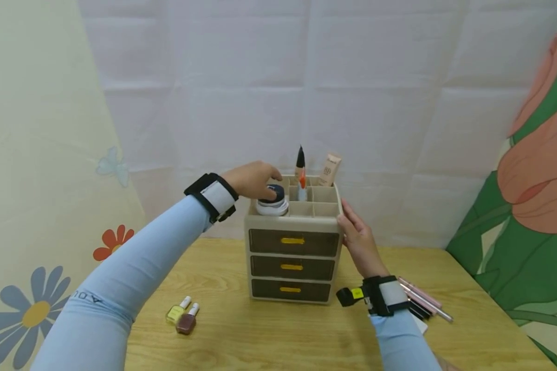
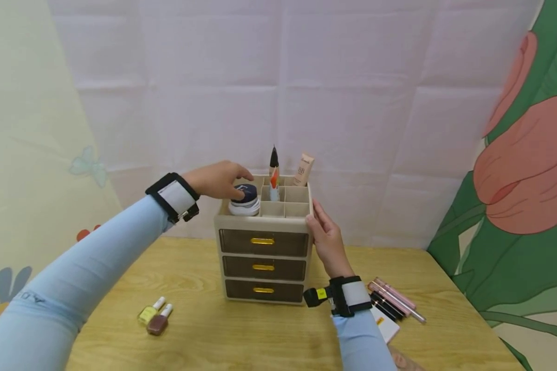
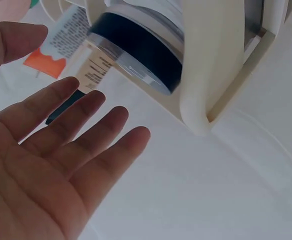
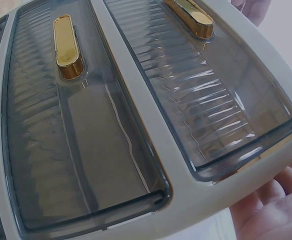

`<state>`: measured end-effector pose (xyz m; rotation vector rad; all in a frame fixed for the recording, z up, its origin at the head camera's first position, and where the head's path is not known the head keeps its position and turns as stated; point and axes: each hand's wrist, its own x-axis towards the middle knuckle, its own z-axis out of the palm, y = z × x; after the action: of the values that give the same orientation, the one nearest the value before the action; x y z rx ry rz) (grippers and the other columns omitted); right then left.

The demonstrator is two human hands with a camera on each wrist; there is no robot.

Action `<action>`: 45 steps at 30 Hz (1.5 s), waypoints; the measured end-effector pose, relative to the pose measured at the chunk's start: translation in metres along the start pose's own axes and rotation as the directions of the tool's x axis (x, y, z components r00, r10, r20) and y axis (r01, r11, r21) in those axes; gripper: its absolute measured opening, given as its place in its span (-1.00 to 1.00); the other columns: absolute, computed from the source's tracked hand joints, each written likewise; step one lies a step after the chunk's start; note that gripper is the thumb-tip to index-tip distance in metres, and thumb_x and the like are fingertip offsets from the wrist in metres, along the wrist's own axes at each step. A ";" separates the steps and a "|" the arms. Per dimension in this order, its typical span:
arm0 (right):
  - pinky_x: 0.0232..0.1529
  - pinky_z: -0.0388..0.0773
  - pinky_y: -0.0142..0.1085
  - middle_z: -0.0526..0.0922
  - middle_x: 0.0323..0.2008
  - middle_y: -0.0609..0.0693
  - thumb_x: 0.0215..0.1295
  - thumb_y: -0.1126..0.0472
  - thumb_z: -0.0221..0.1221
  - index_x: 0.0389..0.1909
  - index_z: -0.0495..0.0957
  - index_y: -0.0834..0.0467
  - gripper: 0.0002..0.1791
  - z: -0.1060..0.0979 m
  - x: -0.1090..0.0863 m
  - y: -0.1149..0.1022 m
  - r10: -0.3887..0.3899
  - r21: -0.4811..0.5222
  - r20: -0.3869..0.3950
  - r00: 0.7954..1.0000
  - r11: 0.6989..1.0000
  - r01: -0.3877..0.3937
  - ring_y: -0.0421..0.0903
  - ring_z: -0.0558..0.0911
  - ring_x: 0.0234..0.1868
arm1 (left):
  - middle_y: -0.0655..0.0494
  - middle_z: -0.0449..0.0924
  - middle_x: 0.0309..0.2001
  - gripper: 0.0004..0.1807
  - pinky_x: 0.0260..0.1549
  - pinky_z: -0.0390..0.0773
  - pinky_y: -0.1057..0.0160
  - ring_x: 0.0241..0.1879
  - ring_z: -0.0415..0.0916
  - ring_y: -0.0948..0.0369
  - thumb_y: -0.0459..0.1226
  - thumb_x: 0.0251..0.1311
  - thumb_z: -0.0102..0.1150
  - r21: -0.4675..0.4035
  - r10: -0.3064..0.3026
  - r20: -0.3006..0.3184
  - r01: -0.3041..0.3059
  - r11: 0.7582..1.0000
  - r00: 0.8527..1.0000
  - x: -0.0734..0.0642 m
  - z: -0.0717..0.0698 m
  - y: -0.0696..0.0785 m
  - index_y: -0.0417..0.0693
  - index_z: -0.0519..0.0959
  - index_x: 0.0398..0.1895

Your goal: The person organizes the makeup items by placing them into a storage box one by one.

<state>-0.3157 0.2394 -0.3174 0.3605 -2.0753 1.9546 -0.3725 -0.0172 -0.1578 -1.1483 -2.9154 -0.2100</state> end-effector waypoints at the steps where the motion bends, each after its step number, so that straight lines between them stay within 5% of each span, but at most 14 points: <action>1: 0.28 0.10 0.19 -0.04 0.51 -0.13 0.49 -0.14 -0.08 0.53 -0.01 -0.18 -0.34 0.000 0.000 0.000 -0.001 -0.002 0.001 1.000 1.000 0.001 0.00 0.03 0.47 | -0.10 0.41 0.27 -0.48 0.07 0.41 0.13 -0.06 0.48 0.05 -0.25 0.29 0.17 0.009 0.007 -0.009 -0.006 1.000 1.000 -0.002 0.000 0.002 -0.25 0.42 0.29; 6: 0.28 0.12 0.20 -0.05 0.51 -0.13 0.48 -0.15 -0.08 0.53 -0.03 -0.16 -0.32 -0.002 0.001 0.001 0.001 -0.008 0.004 1.000 1.000 -0.001 0.02 0.04 0.47 | -0.12 0.50 0.17 -0.53 0.09 0.43 0.11 0.11 0.46 0.02 -0.30 0.22 0.21 0.059 0.047 -0.067 -0.043 0.997 0.997 -0.012 0.002 0.008 -0.27 0.50 0.20; 11: 0.27 0.14 0.18 -0.04 0.51 -0.12 0.48 -0.15 -0.08 0.54 -0.04 -0.14 -0.31 -0.004 0.001 0.001 0.005 -0.007 -0.001 1.000 1.000 -0.005 0.02 0.05 0.46 | -0.08 0.60 0.01 -0.58 -0.21 0.48 0.18 -0.17 0.48 0.12 -0.28 0.18 0.26 0.149 0.096 -0.141 -0.074 0.986 0.985 -0.023 0.009 0.015 -0.22 0.57 0.11; 15: 0.27 0.15 0.18 -0.03 0.51 -0.13 0.47 -0.15 -0.07 0.53 -0.01 -0.18 -0.33 -0.006 0.001 0.001 0.015 -0.013 -0.015 1.000 1.000 -0.015 0.01 0.06 0.46 | -0.04 0.60 -0.10 -0.63 -0.38 0.44 0.20 -0.30 0.44 0.15 -0.24 0.18 0.27 0.235 0.164 -0.217 -0.112 0.965 0.962 -0.032 0.019 0.020 -0.18 0.60 0.05; 20: 0.27 0.14 0.20 -0.02 0.51 -0.13 0.47 -0.15 -0.07 0.54 -0.02 -0.13 -0.31 -0.007 0.002 0.000 0.010 -0.022 -0.017 1.000 1.000 -0.010 0.01 0.06 0.46 | -0.01 0.58 -0.22 -0.66 -0.47 0.46 0.22 -0.40 0.46 0.17 -0.27 0.12 0.32 0.367 0.301 -0.332 -0.172 0.914 0.894 -0.041 0.036 0.025 -0.20 0.60 -0.03; 24: 0.27 0.13 0.20 -0.02 0.51 -0.15 0.47 -0.15 -0.07 0.54 -0.03 -0.15 -0.31 -0.007 0.002 0.000 0.015 -0.021 -0.015 1.000 1.000 -0.016 -0.01 0.05 0.47 | 0.01 0.56 -0.25 -0.69 -0.49 0.51 0.25 -0.41 0.48 0.18 -0.28 0.03 0.35 0.460 0.436 -0.432 -0.223 0.860 0.790 -0.044 0.054 0.027 -0.17 0.61 -0.12; 27: 0.27 0.13 0.19 -0.02 0.51 -0.15 0.48 -0.14 -0.07 0.53 -0.02 -0.18 -0.33 -0.008 0.001 -0.001 0.021 -0.019 -0.016 1.000 1.000 -0.021 -0.01 0.05 0.47 | -0.01 0.58 -0.21 -0.70 -0.43 0.55 0.27 -0.34 0.52 0.16 -0.31 -0.01 0.33 0.478 0.494 -0.478 -0.257 0.840 0.727 -0.046 0.066 0.029 -0.16 0.61 -0.15; 32: 0.27 0.13 0.20 -0.02 0.51 -0.15 0.48 -0.14 -0.07 0.54 -0.03 -0.14 -0.31 -0.010 0.000 -0.002 0.020 -0.021 -0.016 1.000 1.000 -0.020 -0.01 0.05 0.46 | -0.03 0.59 -0.14 -0.68 -0.31 0.60 0.25 -0.24 0.56 0.13 -0.33 0.00 0.32 0.448 0.505 -0.513 -0.286 0.847 0.694 -0.051 0.082 0.035 -0.18 0.61 -0.12; 38: 0.27 0.12 0.20 -0.02 0.51 -0.16 0.47 -0.14 -0.06 0.53 -0.01 -0.18 -0.32 -0.012 -0.001 -0.003 0.021 -0.023 -0.022 1.000 1.000 -0.021 -0.01 0.05 0.46 | 0.02 0.57 -0.30 -0.80 -0.42 0.55 0.32 -0.39 0.53 0.20 -0.36 -0.01 0.30 0.491 0.564 -0.544 -0.310 0.815 0.621 -0.053 0.104 0.040 -0.18 0.62 -0.25; 45: 0.27 0.13 0.20 -0.02 0.51 -0.15 0.48 -0.14 -0.07 0.52 0.00 -0.20 -0.34 -0.012 -0.001 -0.002 0.012 -0.026 -0.018 1.000 1.000 -0.013 -0.01 0.06 0.46 | 0.04 0.57 -0.30 -0.87 -0.38 0.55 0.34 -0.36 0.54 0.20 -0.34 0.08 0.24 0.588 0.613 -0.530 -0.267 0.764 0.585 -0.046 0.131 0.041 -0.18 0.62 -0.29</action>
<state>-0.3134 0.2515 -0.3151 0.3242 -2.0947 1.9284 -0.3042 -0.0024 -0.2845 -1.3019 -1.7794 0.0445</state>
